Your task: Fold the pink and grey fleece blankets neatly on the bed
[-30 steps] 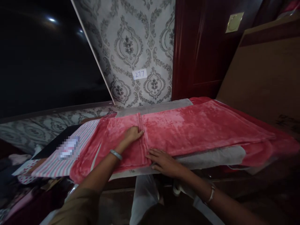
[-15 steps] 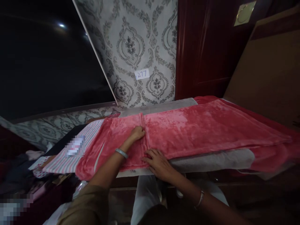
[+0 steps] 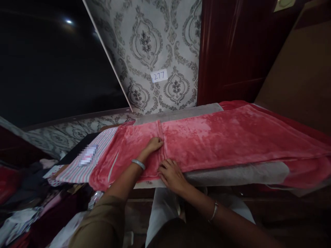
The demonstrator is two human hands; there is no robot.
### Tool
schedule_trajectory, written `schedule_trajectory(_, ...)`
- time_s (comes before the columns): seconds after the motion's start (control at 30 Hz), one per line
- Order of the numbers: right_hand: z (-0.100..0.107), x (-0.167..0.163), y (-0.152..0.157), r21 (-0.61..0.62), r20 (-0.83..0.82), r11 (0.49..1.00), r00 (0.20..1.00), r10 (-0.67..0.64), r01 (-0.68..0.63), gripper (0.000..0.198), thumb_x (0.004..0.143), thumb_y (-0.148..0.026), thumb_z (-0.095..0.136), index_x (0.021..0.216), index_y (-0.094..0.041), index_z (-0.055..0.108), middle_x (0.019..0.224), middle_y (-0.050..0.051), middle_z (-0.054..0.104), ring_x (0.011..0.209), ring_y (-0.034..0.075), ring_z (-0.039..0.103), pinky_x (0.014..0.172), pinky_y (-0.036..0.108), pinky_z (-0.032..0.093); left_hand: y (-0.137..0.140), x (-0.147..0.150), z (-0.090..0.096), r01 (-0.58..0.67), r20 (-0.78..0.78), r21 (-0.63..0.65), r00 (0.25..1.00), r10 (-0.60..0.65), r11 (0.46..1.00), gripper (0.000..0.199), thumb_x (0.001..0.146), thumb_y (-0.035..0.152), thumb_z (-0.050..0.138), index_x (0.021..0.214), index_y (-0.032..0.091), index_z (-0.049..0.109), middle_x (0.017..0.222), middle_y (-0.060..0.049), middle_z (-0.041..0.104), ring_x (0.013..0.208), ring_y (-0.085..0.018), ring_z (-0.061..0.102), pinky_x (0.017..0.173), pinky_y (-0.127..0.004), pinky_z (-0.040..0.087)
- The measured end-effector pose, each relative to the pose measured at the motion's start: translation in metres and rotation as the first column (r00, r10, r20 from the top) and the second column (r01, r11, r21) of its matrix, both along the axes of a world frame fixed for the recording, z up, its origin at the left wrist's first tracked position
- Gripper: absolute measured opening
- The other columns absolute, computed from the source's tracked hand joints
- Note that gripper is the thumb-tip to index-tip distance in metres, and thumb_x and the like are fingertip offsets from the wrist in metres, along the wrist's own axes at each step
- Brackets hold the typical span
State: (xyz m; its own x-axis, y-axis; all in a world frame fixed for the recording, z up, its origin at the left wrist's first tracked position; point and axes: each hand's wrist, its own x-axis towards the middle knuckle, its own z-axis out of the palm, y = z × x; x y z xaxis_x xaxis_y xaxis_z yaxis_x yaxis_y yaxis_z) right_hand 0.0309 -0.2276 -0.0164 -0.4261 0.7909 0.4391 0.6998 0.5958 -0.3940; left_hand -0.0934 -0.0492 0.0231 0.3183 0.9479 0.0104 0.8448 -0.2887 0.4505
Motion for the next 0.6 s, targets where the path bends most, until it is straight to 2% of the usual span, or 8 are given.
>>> schedule_trajectory(0.2, 0.002, 0.001, -0.001, 0.081, -0.007, 0.997, 1.0, 0.018, -0.018, 0.012, 0.096, -0.013, 0.055, 0.093, -0.017, 0.066, 0.1, 0.007, 0.065, 0.098, 0.021, 0.052, 0.089, 0.038, 0.037, -0.002, 0.0, 0.002, 0.025, 0.002, -0.073, 1.0, -0.025, 0.997, 0.019, 0.078, 0.026, 0.054, 0.061, 0.017, 0.056, 0.048, 0.005, 0.047, 0.049, -0.01, 0.044, 0.049, -0.022, 0.033)
schedule_trajectory(0.33, -0.005, 0.009, -0.004, 0.057, 0.001, 0.997, 0.998, 0.06, -0.06, 0.012, 0.095, -0.014, 0.055, 0.092, -0.018, 0.065, 0.099, 0.007, 0.065, 0.098, 0.021, 0.052, 0.087, 0.036, 0.039, 0.003, 0.0, 0.01, 0.0, -0.052, -0.053, 0.999, -0.003, 0.999, 0.028, 0.085, 0.032, 0.055, 0.063, 0.015, 0.062, 0.053, 0.0, 0.057, 0.054, -0.014, 0.054, 0.054, -0.024, 0.041)
schedule_trajectory(0.4, -0.008, 0.012, -0.005, 0.041, -0.039, 0.996, 0.996, 0.084, -0.082, 0.01, 0.096, -0.016, 0.056, 0.095, -0.018, 0.066, 0.102, 0.006, 0.065, 0.1, 0.021, 0.053, 0.087, 0.036, 0.04, 0.008, 0.001, 0.019, -0.051, -0.068, 0.04, 0.996, 0.054, 0.998, 0.033, 0.092, 0.033, 0.046, 0.078, 0.013, 0.069, 0.073, -0.007, 0.069, 0.072, -0.018, 0.064, 0.067, -0.027, 0.048)
schedule_trajectory(0.47, -0.011, 0.014, -0.006, 0.035, -0.081, 0.993, 0.99, 0.115, -0.113, 0.009, 0.095, -0.018, 0.057, 0.098, -0.019, 0.066, 0.104, 0.006, 0.066, 0.101, 0.021, 0.053, 0.088, 0.036, 0.041, 0.014, 0.004, 0.026, -0.111, -0.071, 0.161, 0.99, 0.123, 0.981, 0.039, 0.097, 0.029, 0.036, 0.105, 0.01, 0.07, 0.106, -0.016, 0.072, 0.102, -0.023, 0.065, 0.088, -0.033, 0.049)
schedule_trajectory(0.53, -0.014, 0.016, -0.006, 0.029, -0.11, 0.99, 0.984, 0.141, -0.139, 0.011, 0.094, -0.019, 0.058, 0.101, -0.019, 0.067, 0.105, 0.006, 0.067, 0.102, 0.021, 0.054, 0.089, 0.035, 0.043, 0.017, 0.009, 0.025, -0.135, -0.07, 0.247, 0.985, 0.156, 0.96, 0.045, 0.097, 0.027, 0.036, 0.131, 0.01, 0.06, 0.138, -0.02, 0.06, 0.13, -0.028, 0.053, 0.107, -0.039, 0.041)
schedule_trajectory(0.6, -0.017, 0.017, -0.006, 0.021, -0.131, 0.989, 0.98, 0.149, -0.148, 0.014, 0.093, -0.019, 0.059, 0.104, -0.019, 0.068, 0.107, 0.005, 0.068, 0.103, 0.02, 0.054, 0.09, 0.035, 0.043, 0.017, 0.015, 0.016, -0.094, -0.14, 0.275, 0.981, 0.136, 0.957, 0.051, 0.097, 0.03, 0.041, 0.144, 0.013, 0.051, 0.154, -0.019, 0.046, 0.144, -0.031, 0.039, 0.117, -0.046, 0.03)
